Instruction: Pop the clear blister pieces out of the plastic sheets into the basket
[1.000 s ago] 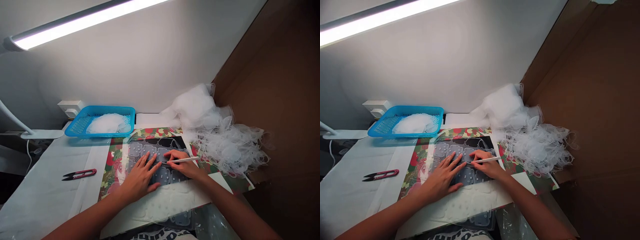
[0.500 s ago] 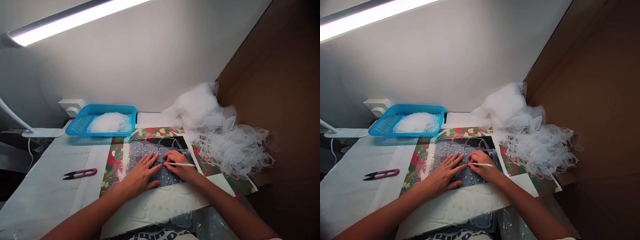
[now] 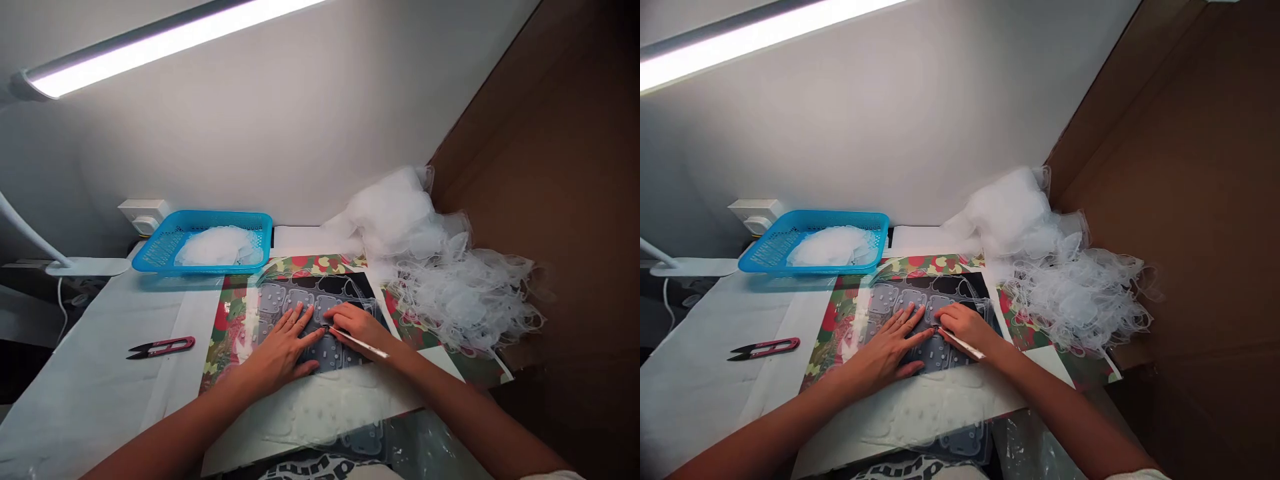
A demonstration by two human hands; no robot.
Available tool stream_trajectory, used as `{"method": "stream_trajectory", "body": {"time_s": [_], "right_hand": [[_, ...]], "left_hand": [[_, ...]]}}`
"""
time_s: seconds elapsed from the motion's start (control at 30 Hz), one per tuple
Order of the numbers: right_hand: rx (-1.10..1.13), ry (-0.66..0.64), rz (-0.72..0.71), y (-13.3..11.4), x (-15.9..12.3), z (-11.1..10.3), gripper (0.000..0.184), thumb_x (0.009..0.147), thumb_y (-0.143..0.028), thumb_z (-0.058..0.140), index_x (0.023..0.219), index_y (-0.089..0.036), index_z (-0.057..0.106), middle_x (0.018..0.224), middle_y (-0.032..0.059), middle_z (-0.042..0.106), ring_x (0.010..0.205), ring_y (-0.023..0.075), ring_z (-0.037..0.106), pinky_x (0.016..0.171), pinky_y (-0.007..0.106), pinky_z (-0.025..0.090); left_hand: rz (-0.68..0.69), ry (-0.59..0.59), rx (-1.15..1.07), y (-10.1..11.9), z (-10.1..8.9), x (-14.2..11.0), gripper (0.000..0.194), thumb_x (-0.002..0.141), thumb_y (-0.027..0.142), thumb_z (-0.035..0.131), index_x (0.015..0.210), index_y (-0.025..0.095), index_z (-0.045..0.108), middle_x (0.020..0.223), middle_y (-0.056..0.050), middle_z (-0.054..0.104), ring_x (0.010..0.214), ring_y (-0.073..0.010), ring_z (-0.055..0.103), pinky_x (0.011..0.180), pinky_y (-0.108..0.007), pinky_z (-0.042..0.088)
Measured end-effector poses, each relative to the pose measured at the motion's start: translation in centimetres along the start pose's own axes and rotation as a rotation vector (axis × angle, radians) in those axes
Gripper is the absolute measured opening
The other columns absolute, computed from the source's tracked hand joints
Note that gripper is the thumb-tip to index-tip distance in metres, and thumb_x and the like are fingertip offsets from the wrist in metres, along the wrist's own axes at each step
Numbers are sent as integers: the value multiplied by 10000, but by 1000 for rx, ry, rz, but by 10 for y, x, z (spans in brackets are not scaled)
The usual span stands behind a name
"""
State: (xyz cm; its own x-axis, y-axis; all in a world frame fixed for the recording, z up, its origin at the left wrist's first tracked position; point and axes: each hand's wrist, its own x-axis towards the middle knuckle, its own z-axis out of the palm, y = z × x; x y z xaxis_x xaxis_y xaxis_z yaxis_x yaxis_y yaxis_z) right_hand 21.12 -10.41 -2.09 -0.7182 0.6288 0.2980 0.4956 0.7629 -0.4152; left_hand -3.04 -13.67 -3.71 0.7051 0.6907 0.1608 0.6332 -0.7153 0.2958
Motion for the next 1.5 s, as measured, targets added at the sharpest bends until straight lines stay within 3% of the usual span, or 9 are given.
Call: {"method": "stream_trajectory", "body": {"time_s": [0.13, 0.3, 0.4, 0.6, 0.77, 0.83, 0.97, 1.2, 1.5], "right_hand": [[-6, 83, 47, -1, -1, 4, 225, 968, -236, 433, 941, -197, 653, 1007, 105, 722, 978, 243, 651, 892, 409, 511], [104, 528, 592, 25, -6, -20, 203, 926, -366, 517, 855, -218, 636, 960, 53, 733, 767, 192, 648, 714, 317, 496], [258, 690, 743, 45, -11, -35, 307, 836, -442, 615, 648, -215, 528, 793, 36, 719, 707, 187, 618, 665, 299, 473], [707, 609, 709, 22, -7, -37, 349, 767, -467, 701, 626, -213, 509, 832, 48, 728, 762, 195, 641, 691, 306, 478], [704, 357, 579, -15, 4, -45, 282, 821, -407, 668, 668, -206, 544, 982, 61, 740, 864, 210, 652, 765, 327, 466], [766, 270, 546, -17, 8, -46, 267, 823, -393, 666, 683, -202, 543, 1014, 65, 734, 898, 213, 654, 774, 326, 460], [900, 348, 628, 4, 19, -42, 310, 802, -449, 665, 688, -203, 514, 995, 56, 727, 852, 185, 641, 756, 310, 446], [840, 175, 627, 26, 33, -31, 376, 738, -482, 690, 626, -201, 466, 652, -33, 590, 640, 127, 508, 621, 255, 348], [356, 342, 636, 47, 31, -21, 279, 786, -347, 591, 589, -214, 443, 576, -36, 493, 599, 141, 439, 587, 272, 306]], "left_hand": [[4, 13, 3, 0, 0, 1, 560, 906, 489, 563, 1421, 303, 451, 1627, -82, 140, 1473, -364, 146, 1142, -558, 289], [-23, -13, -28, 3, -5, 1, 492, 919, 464, 556, 1381, 303, 503, 1633, -82, 93, 1472, -379, 129, 1132, -578, 296], [-29, -30, -83, 2, -8, 0, 508, 907, 497, 563, 1374, 301, 515, 1617, -102, 173, 1470, -376, 151, 1129, -596, 289], [-307, 125, -650, -1, -26, 31, 484, 976, 543, 356, 1197, 212, 632, 1348, -111, 600, 1260, -270, 551, 1061, -474, 442], [-621, -102, -1543, 0, -34, 77, 698, 853, 761, 348, 962, 130, 628, 1012, -175, 725, 948, -275, 712, 876, -414, 554], [-637, -4, -1509, -2, -26, 87, 589, 755, 726, 574, 854, 146, 592, 890, -137, 728, 856, -260, 719, 792, -380, 566], [-589, 172, -1329, -4, -6, 92, 465, 616, 505, 806, 778, 177, 519, 751, -48, 705, 724, -201, 694, 694, -309, 532], [-513, 320, -1030, -6, 3, 92, 290, 673, 348, 766, 726, 180, 535, 718, -6, 685, 687, -171, 644, 633, -247, 439], [-420, 472, -807, 7, -12, 79, 161, 811, 276, 639, 735, 195, 522, 773, 2, 676, 736, -163, 635, 693, -262, 451]]}}
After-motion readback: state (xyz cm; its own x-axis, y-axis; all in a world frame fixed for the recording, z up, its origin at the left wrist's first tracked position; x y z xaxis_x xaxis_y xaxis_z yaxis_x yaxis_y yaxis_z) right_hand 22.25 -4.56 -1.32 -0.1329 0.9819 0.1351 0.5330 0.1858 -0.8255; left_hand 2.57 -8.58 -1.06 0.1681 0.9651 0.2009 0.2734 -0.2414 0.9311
